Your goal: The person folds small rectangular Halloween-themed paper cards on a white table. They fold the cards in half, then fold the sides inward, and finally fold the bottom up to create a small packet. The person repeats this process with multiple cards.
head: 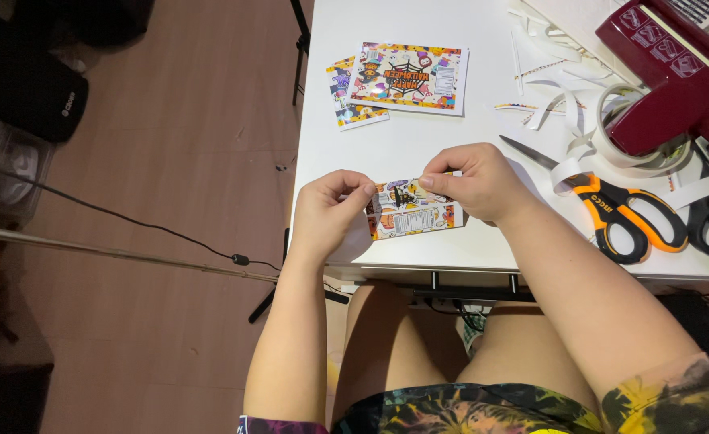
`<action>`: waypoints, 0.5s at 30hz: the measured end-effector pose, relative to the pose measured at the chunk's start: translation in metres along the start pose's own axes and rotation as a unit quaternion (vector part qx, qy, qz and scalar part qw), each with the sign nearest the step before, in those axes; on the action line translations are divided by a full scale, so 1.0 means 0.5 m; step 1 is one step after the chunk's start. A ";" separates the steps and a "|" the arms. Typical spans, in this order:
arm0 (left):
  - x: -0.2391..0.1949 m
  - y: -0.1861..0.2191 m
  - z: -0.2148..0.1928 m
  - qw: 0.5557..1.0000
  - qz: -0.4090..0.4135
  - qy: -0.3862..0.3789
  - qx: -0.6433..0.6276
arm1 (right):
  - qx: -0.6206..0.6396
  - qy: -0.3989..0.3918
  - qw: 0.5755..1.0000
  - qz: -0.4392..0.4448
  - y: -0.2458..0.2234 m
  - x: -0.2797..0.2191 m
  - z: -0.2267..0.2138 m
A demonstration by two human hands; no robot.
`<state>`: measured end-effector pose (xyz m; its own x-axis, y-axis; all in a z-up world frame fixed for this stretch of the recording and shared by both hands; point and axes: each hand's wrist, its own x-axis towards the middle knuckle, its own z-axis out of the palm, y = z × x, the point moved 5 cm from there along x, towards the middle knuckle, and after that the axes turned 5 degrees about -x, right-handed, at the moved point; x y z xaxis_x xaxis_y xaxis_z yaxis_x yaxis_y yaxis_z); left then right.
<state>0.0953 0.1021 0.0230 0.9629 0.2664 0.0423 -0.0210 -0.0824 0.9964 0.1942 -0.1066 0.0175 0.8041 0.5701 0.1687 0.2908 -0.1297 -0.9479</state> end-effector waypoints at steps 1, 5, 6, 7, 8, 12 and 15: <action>0.004 -0.005 -0.003 1.000 0.000 0.000 0.000 | 0.000 0.000 1.000 0.000 0.004 0.002 -0.003; 0.006 -0.014 -0.033 0.986 -0.002 0.086 -0.140 | 0.020 0.026 0.999 -0.023 0.024 0.011 -0.031; 0.004 -0.019 -0.041 0.960 -0.023 0.130 -0.249 | 0.032 0.041 0.998 -0.028 0.031 0.013 -0.046; 0.007 -0.029 -0.035 0.960 -0.023 0.129 -0.249 | 0.031 0.042 0.998 -0.028 0.034 0.014 -0.041; 0.010 -0.032 -0.023 0.974 0.000 0.085 -0.209 | 0.025 0.044 0.998 -0.036 0.034 0.016 -0.036; -0.010 -0.001 0.017 0.996 0.005 -0.030 -0.089 | 0.010 0.062 0.997 -0.043 0.032 0.015 -0.022; -0.014 0.005 -0.002 0.998 0.005 0.010 -0.059 | 0.052 0.103 0.993 -0.006 -0.072 -0.007 -0.008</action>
<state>0.0883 0.1009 0.0250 0.9571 0.2849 0.0525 -0.0630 0.0278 0.9976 0.1828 -0.1072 0.0522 0.8927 0.3922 0.2221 0.2548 -0.0325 -0.9665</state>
